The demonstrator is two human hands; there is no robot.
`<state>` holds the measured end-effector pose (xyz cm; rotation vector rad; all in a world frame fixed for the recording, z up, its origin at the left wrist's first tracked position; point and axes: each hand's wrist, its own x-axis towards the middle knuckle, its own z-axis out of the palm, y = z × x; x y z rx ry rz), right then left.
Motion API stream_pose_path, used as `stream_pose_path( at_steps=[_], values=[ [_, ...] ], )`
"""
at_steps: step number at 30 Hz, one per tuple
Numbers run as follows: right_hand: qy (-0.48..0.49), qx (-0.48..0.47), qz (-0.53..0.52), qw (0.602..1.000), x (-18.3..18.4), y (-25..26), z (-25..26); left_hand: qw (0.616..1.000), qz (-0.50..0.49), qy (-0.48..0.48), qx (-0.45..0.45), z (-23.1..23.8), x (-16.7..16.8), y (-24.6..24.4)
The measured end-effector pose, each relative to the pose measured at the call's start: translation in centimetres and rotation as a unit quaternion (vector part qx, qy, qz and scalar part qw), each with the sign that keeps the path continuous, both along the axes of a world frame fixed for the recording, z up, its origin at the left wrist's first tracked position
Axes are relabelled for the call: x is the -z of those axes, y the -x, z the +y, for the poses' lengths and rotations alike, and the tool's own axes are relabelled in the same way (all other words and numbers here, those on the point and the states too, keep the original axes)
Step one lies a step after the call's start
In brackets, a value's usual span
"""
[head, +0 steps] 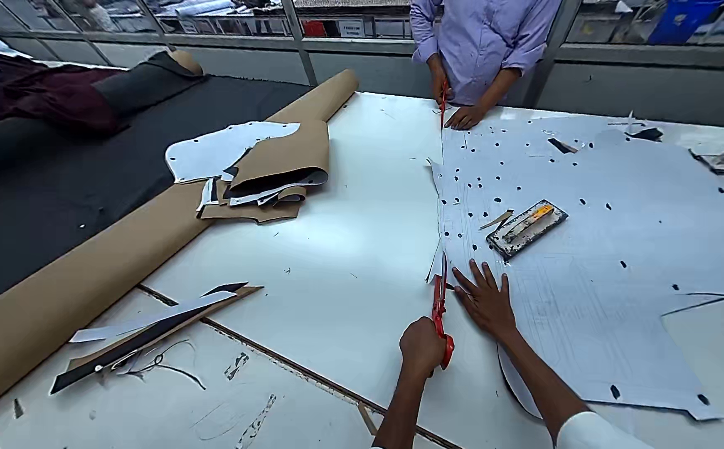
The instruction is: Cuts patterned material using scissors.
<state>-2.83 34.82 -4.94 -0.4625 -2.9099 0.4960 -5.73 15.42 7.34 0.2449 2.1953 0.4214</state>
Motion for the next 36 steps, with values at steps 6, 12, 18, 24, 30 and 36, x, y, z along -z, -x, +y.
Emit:
stream_pose_path(
  at_steps=[6,12,18,24,30,36],
  values=[
    [-0.012,-0.006,0.021,1.000,0.4,0.1,0.0,1.000,0.007,0.008,-0.002,0.4,-0.2,0.0],
    [-0.011,-0.004,0.024,1.000,0.6,0.1,0.1,1.000,0.025,0.006,-0.012,0.6,0.1,-0.2],
    [-0.005,-0.001,0.036,0.999,0.8,0.1,-0.1,0.999,0.024,0.004,-0.023,0.4,1.1,-0.3],
    [-0.007,-0.084,0.150,0.985,0.0,2.3,-1.0,0.999,0.025,0.002,-0.031,0.2,1.6,-0.3],
    [0.006,-0.087,0.193,0.977,0.6,2.9,-2.0,0.996,-0.004,-0.050,-0.067,-0.4,2.9,0.0],
    [0.040,-0.070,0.190,0.978,0.6,3.0,-3.4,0.995,-0.013,-0.063,-0.082,-0.5,3.1,0.0]
  ],
)
